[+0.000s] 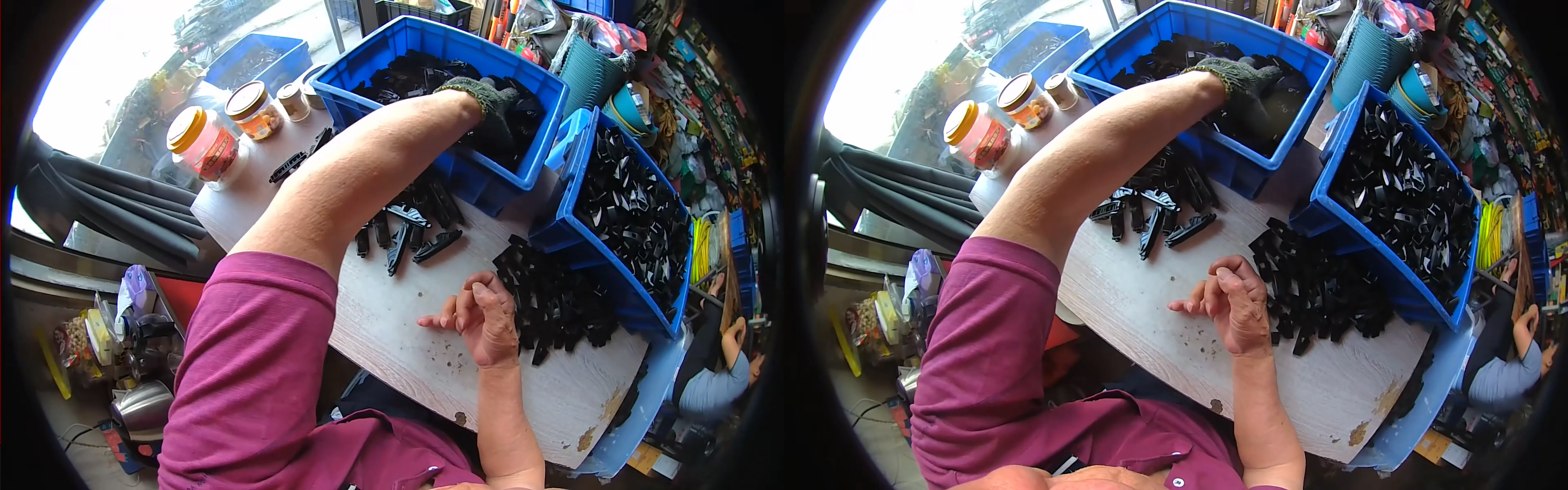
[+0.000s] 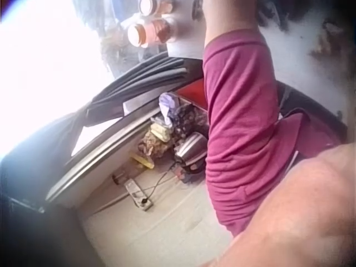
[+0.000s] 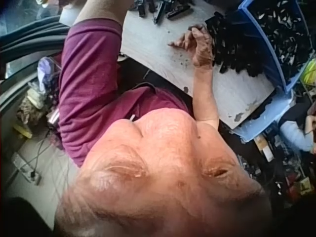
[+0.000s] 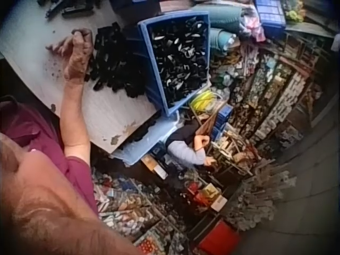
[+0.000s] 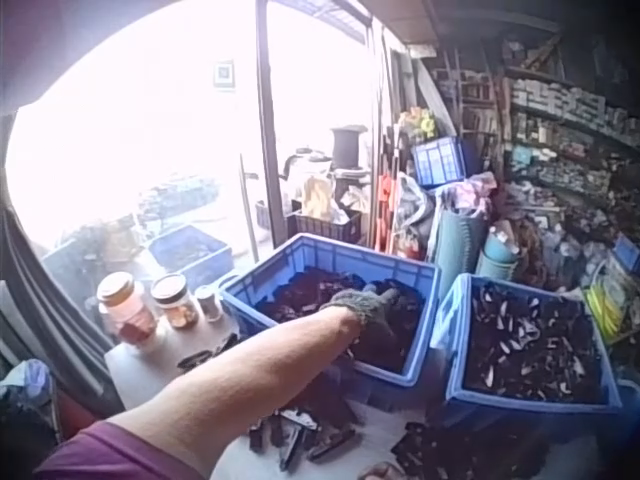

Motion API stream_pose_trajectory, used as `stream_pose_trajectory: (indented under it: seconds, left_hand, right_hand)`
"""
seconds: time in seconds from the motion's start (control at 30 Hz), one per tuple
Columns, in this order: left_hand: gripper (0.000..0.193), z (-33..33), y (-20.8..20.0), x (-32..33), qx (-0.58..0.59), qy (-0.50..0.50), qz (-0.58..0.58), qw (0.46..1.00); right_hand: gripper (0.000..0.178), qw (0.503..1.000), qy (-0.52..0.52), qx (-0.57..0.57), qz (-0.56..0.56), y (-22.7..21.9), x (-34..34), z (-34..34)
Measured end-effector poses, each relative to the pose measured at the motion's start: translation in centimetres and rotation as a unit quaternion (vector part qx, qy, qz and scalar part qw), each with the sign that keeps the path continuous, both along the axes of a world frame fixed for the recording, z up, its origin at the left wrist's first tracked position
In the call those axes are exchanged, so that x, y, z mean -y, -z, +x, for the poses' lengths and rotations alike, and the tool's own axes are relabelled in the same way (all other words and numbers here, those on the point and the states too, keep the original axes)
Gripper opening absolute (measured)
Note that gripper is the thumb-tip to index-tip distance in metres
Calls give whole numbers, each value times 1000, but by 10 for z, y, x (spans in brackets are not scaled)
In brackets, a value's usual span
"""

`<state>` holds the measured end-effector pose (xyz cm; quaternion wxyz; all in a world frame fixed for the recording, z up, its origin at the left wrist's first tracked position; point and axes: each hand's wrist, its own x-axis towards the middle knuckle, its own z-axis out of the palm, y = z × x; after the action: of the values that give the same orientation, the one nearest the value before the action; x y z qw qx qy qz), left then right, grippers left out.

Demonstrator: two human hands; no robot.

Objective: Sorting and assembling small black plastic components at a factory workbench.

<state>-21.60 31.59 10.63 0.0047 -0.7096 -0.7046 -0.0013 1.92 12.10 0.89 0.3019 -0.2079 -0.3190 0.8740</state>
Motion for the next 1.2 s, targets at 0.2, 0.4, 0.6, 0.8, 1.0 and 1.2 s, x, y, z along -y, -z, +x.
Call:
stream_pose_trajectory:
  seconds: [0.2,0.4,0.6,0.8,1.0,1.2]
  left_hand:
    - [77,2,0,-2,17,-16,-27,999]
    - [72,5,-4,-4,36,-17,-53,998]
    - [55,-1,-1,-5,50,-22,-56,997]
    - [46,2,-9,-3,6,14,-80,997]
    - [42,-10,-4,3,40,-45,-98,993]
    - [41,-3,-29,18,8,-55,-94,994]
  right_hand:
    - [20,1000,9,18,2,0,1,-3]
    - [19,1000,8,8,-2,0,2,-2]
    - [15,1000,7,-12,-12,-5,2,-1]
    - [16,1000,13,-6,-10,-3,3,-3]
    - [17,1000,15,10,-12,-7,4,-4]
    - [18,1000,16,9,-7,-7,5,-7]
